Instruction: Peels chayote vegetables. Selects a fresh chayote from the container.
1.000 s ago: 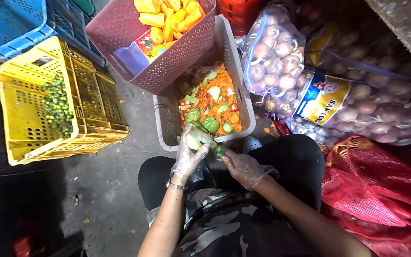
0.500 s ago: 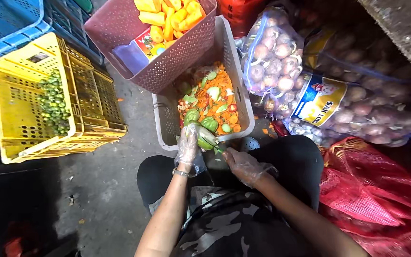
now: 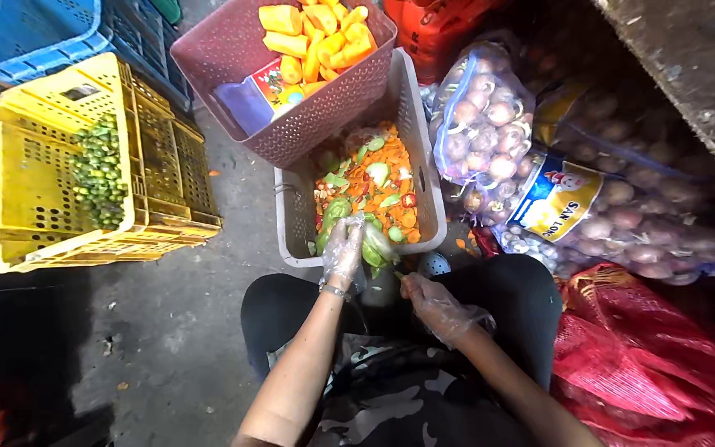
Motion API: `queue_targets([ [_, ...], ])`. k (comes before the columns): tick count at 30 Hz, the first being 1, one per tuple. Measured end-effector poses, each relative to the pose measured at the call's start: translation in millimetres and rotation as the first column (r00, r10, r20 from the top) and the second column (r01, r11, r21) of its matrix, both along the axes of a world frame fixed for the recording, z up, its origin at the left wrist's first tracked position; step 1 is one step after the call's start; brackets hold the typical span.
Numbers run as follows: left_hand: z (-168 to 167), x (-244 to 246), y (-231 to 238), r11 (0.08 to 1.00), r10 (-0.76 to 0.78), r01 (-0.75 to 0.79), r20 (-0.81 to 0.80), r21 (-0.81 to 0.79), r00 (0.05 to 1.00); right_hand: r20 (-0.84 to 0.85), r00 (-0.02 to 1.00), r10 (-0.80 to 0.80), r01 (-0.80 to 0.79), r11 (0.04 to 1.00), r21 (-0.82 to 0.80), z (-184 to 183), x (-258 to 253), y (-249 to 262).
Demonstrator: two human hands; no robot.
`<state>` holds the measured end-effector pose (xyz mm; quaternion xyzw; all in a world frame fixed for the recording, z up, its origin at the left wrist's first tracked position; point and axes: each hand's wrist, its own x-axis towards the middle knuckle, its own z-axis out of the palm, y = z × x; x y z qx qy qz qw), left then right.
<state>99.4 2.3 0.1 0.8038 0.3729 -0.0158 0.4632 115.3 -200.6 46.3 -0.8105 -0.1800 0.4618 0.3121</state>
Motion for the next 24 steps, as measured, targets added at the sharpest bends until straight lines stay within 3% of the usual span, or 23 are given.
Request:
queue_targets([
  [3,-5.4,1.5,-8.5,1.0,-0.007,0.006,-0.002,-0.018,1.0,0.012,1.0,0.025,-0.024,0.995,-0.093,0.9,-5.6,4.1],
  [5,-2.4,3.3,-6.0,0.977,0.101,-0.086,0.069,-0.198,0.992,0.033,0.999,0.021,-0.016,0.992,-0.128,1.2,-3.8,5.7],
  [8,3.7,2.1,24.6,0.822,0.271,-0.19,0.076,-0.538,0.959,0.035,0.999,-0.008,0.01,0.998,-0.063,0.4,5.9,0.8],
  [9,5.6,1.6,33.1,0.826,0.222,-0.157,0.056,-0.541,0.973,0.041,0.999,-0.018,0.02,0.998,-0.059,1.2,8.9,1.3],
  [11,14.2,4.1,38.0,0.907,-0.075,0.065,-0.008,-0.417,0.997,0.049,0.999,-0.022,0.026,0.997,-0.078,3.1,11.1,5.2],
  [13,31.1,16.2,31.6,0.884,-0.31,0.255,-0.085,-0.391,0.947,0.041,0.999,-0.022,0.025,0.995,-0.094,3.7,11.1,7.2],
  [15,32.7,25.7,30.2,0.841,-0.417,0.349,-0.086,-0.413,0.905,0.01,1.0,-0.028,0.029,0.997,-0.071,5.5,10.3,2.6],
  [19,13.8,34.4,34.1,0.816,-0.457,0.381,-0.081,-0.434,0.886,0.049,0.986,-0.157,0.155,0.987,0.049,14.8,3.9,-16.3],
  [21,10.1,33.1,33.5,0.82,-0.411,0.331,-0.08,-0.467,0.908,0.123,0.974,-0.188,0.191,0.981,-0.016,20.2,9.9,-17.4],
  [24,9.8,28.7,30.6,0.828,-0.274,0.222,-0.025,-0.515,0.962,0.085,0.992,-0.09,0.105,0.974,-0.2,24.6,20.2,-3.4],
])
